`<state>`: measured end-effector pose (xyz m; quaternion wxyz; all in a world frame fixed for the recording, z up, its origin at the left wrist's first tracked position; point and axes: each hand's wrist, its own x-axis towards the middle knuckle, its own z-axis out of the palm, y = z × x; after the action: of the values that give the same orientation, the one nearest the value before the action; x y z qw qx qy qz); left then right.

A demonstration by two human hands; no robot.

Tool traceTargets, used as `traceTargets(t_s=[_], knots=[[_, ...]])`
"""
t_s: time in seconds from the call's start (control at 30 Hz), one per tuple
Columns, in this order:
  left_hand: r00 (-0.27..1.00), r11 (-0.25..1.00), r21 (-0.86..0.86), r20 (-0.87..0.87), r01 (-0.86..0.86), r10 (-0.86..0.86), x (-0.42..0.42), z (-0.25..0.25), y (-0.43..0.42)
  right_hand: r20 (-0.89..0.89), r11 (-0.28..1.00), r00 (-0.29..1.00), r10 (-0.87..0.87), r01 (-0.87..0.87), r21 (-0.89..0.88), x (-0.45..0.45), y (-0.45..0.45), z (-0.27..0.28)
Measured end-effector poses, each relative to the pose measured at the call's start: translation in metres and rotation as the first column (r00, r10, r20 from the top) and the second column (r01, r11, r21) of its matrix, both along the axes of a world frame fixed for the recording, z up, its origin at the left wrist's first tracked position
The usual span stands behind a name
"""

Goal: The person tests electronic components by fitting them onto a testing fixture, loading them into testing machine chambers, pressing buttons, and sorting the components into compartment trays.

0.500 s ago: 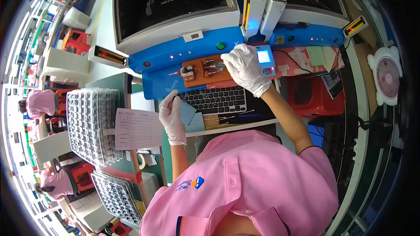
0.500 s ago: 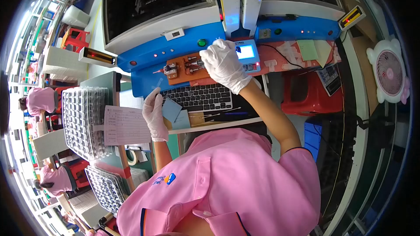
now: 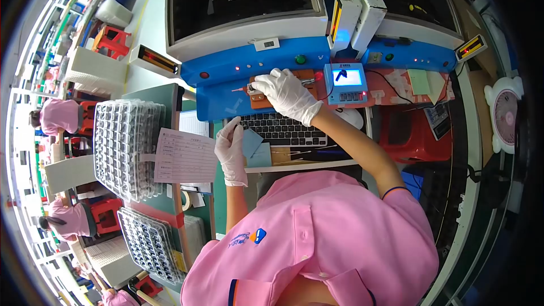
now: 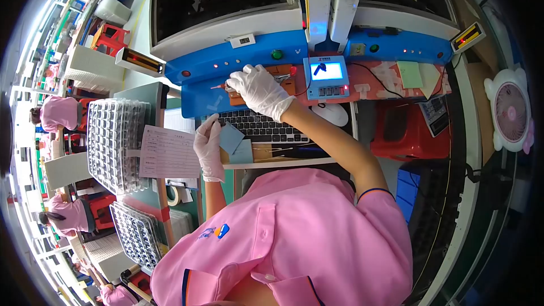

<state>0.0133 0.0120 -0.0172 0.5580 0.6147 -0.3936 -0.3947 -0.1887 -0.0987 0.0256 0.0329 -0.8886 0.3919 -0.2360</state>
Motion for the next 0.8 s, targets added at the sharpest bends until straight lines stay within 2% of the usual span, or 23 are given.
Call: traceTargets(t_s=[0.17,0.27,0.3,0.37,0.4,0.47,0.5,0.6,0.63,0.73,0.8], knots=[[0.997,0.997,-0.033,0.047,0.07,-0.068,-0.006,0.0,-0.003,0.023,0.992,0.999,0.034,-0.031,-0.126,0.016,-0.005,-0.008],[0.994,0.994,0.041,0.055,0.097,-0.099,-0.02,0.033,-0.006,0.167,0.983,0.986,-0.009,0.039,-0.179,0.018,0.004,0.006],[0.995,0.995,0.048,0.051,0.083,-0.085,-0.02,0.038,-0.008,0.163,0.985,0.987,0.004,0.024,-0.173,0.013,0.007,0.012],[0.874,0.959,0.059,0.399,0.277,-0.277,-0.02,0.047,-0.024,0.36,0.978,0.931,-0.065,0.131,-0.161,-0.008,0.014,0.018],[0.882,0.965,0.064,0.395,0.254,-0.258,-0.022,0.054,-0.031,0.358,0.982,0.933,-0.045,0.107,-0.156,-0.017,0.017,0.016],[0.73,0.893,0.187,0.519,0.41,-0.444,-0.025,0.066,-0.048,0.345,0.986,0.935,-0.083,0.128,-0.109,-0.033,0.022,0.012],[0.737,0.898,0.185,0.518,0.398,-0.434,-0.024,0.064,-0.054,0.344,0.987,0.936,-0.07,0.115,-0.11,-0.033,0.023,0.008],[0.443,0.841,0.335,0.733,0.425,-0.516,-0.021,0.052,-0.068,0.424,0.996,0.904,-0.05,0.016,0.083,-0.029,0.033,-0.014],[0.444,0.842,0.334,0.734,0.424,-0.514,-0.021,0.052,-0.069,0.424,0.997,0.904,-0.048,0.014,0.081,-0.026,0.036,-0.017],[0.388,0.795,0.416,0.71,0.442,-0.588,-0.021,0.049,-0.069,0.265,0.945,0.958,-0.105,0.013,0.328,-0.008,0.047,-0.02],[0.392,0.802,0.395,0.719,0.448,-0.573,-0.022,0.045,-0.066,0.208,0.926,0.968,-0.144,0.058,0.373,0.004,0.054,-0.02]])
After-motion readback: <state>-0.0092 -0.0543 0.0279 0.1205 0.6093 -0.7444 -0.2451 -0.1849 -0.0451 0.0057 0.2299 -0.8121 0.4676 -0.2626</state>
